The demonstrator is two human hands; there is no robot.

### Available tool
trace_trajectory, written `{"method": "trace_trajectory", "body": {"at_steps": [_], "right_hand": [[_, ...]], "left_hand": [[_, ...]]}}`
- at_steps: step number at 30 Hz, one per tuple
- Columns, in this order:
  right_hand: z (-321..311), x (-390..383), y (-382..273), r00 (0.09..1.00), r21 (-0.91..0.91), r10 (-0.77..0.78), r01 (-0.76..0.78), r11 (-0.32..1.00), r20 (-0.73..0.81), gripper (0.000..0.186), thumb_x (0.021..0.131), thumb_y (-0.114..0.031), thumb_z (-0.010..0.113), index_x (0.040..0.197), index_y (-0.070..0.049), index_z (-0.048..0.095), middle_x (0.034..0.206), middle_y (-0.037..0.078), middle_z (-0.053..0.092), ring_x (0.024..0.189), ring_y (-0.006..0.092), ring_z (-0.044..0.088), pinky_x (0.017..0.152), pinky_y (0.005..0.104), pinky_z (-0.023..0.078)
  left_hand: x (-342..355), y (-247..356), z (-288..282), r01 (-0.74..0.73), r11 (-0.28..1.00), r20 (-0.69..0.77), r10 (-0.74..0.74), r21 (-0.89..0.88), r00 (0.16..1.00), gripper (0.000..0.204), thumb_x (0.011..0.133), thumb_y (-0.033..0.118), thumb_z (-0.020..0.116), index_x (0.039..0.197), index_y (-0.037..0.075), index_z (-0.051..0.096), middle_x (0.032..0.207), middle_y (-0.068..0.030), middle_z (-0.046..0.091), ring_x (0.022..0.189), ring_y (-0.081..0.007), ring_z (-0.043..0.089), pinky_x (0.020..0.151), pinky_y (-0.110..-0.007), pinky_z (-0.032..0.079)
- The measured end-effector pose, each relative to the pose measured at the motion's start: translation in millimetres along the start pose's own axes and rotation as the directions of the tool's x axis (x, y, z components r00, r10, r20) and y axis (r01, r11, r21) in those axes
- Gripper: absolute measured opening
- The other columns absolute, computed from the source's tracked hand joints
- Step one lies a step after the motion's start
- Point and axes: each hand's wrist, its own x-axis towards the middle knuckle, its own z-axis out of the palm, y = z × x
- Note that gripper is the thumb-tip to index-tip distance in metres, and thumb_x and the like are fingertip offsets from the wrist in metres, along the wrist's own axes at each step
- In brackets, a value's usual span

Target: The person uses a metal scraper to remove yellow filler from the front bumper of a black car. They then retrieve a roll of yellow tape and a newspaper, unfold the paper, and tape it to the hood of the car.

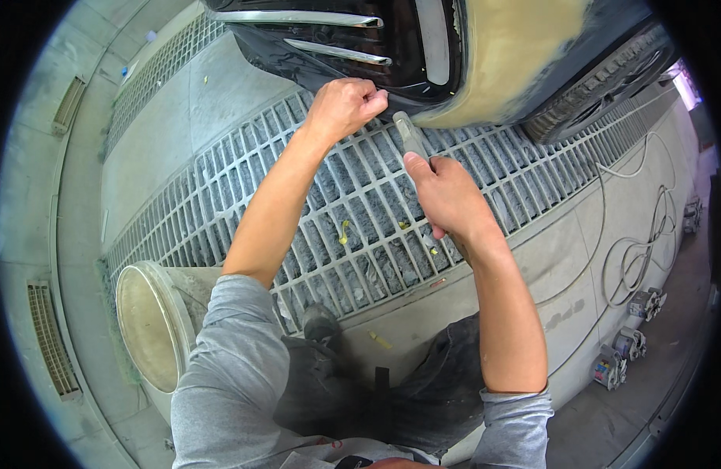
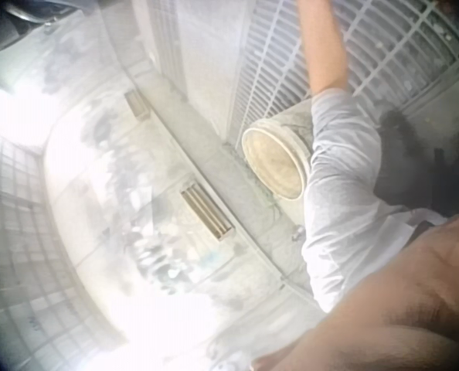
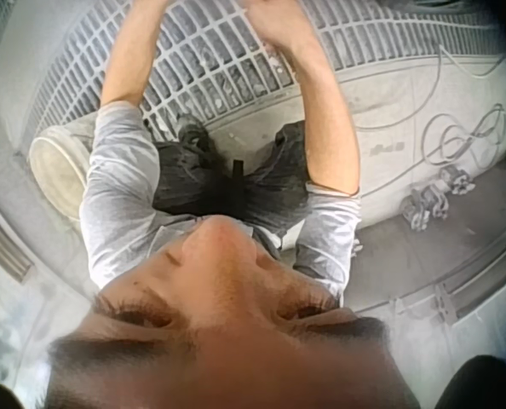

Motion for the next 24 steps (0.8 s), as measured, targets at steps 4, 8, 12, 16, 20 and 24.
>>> {"method": "trace_trajectory", "body": {"at_steps": [4, 8, 12, 16, 20, 24], "right_hand": [[1, -1, 0, 1.0, -0.025, 0.009, -0.009, 1.0, 0.012, 0.056, 0.098, -0.043, 0.049, 0.098, 0.012, 0.061, 0.075, 0.018, 0.062, 0.052, 0.0263, 0.06, 0.048, 0.0378, 0.05], [2, -4, 1, 1.0, 0.029, -0.014, 0.014, 0.999, -0.016, 0.051, 0.1, -0.043, 0.049, 0.09, 0.006, 0.059, 0.062, 0.004, 0.051, 0.042, 0.0142, 0.047, 0.038, 0.0312, 0.041], [-4, -3, 3, 1.0, 0.012, 0.001, -0.001, 1.0, 0.018, 0.057, 0.099, -0.043, 0.048, 0.097, 0.012, 0.061, 0.076, 0.017, 0.062, 0.054, 0.0255, 0.06, 0.048, 0.0374, 0.05], [-7, -1, 4, 1.0, 0.011, 0.007, -0.007, 1.0, 0.022, 0.061, 0.098, -0.044, 0.048, 0.103, 0.015, 0.061, 0.085, 0.025, 0.068, 0.06, 0.0324, 0.067, 0.053, 0.0407, 0.055], [-4, -1, 4, 1.0, 0.045, -0.016, 0.016, 0.999, -0.008, 0.052, 0.1, -0.043, 0.049, 0.09, 0.006, 0.059, 0.063, 0.004, 0.051, 0.043, 0.014, 0.047, 0.039, 0.0306, 0.041], [-4, -4, 3, 1.0, 0.033, -0.002, 0.002, 0.999, -0.015, 0.052, 0.1, -0.043, 0.049, 0.089, 0.006, 0.058, 0.062, 0.004, 0.051, 0.042, 0.0143, 0.047, 0.038, 0.0311, 0.041]], "left_hand": [[-1, 3, -2, -0.009, 1.0, -0.021, 0.009, 0.023, 1.0, 0.03, 0.086, 0.026, 0.065, 0.071, 0.0, 0.064, 0.067, -0.0182, 0.063, 0.065, -0.0357, 0.064, 0.06, -0.042, 0.051], [1, 11, -8, 0.094, 0.994, 0.077, -0.098, 0.051, 0.992, 0.039, 0.088, 0.034, 0.069, 0.067, 0.001, 0.063, 0.066, -0.0185, 0.062, 0.066, -0.0376, 0.063, 0.059, -0.044, 0.05], [6, 9, -11, -0.004, 0.971, 0.059, -0.011, 0.239, 0.998, 0.058, 0.085, 0.057, 0.066, 0.064, 0.003, 0.063, 0.063, -0.0168, 0.063, 0.065, -0.0397, 0.063, 0.058, -0.046, 0.051], [7, -2, -8, -0.055, 0.989, 0.068, 0.046, 0.136, 0.997, 0.053, 0.089, 0.051, 0.064, 0.066, 0.003, 0.064, 0.066, -0.0171, 0.064, 0.068, -0.0403, 0.063, 0.059, -0.047, 0.051], [3, -5, -7, -0.022, 0.998, 0.032, 0.02, 0.064, 0.999, 0.048, 0.089, 0.047, 0.067, 0.072, 0.002, 0.065, 0.068, -0.0177, 0.065, 0.068, -0.0386, 0.064, 0.06, -0.045, 0.051], [-1, 0, -7, 0.101, 0.995, -0.004, -0.101, -0.023, 0.995, 0.039, 0.086, 0.037, 0.075, 0.075, 0.0, 0.065, 0.068, -0.017, 0.064, 0.061, -0.0324, 0.063, 0.056, -0.04, 0.049]]}}
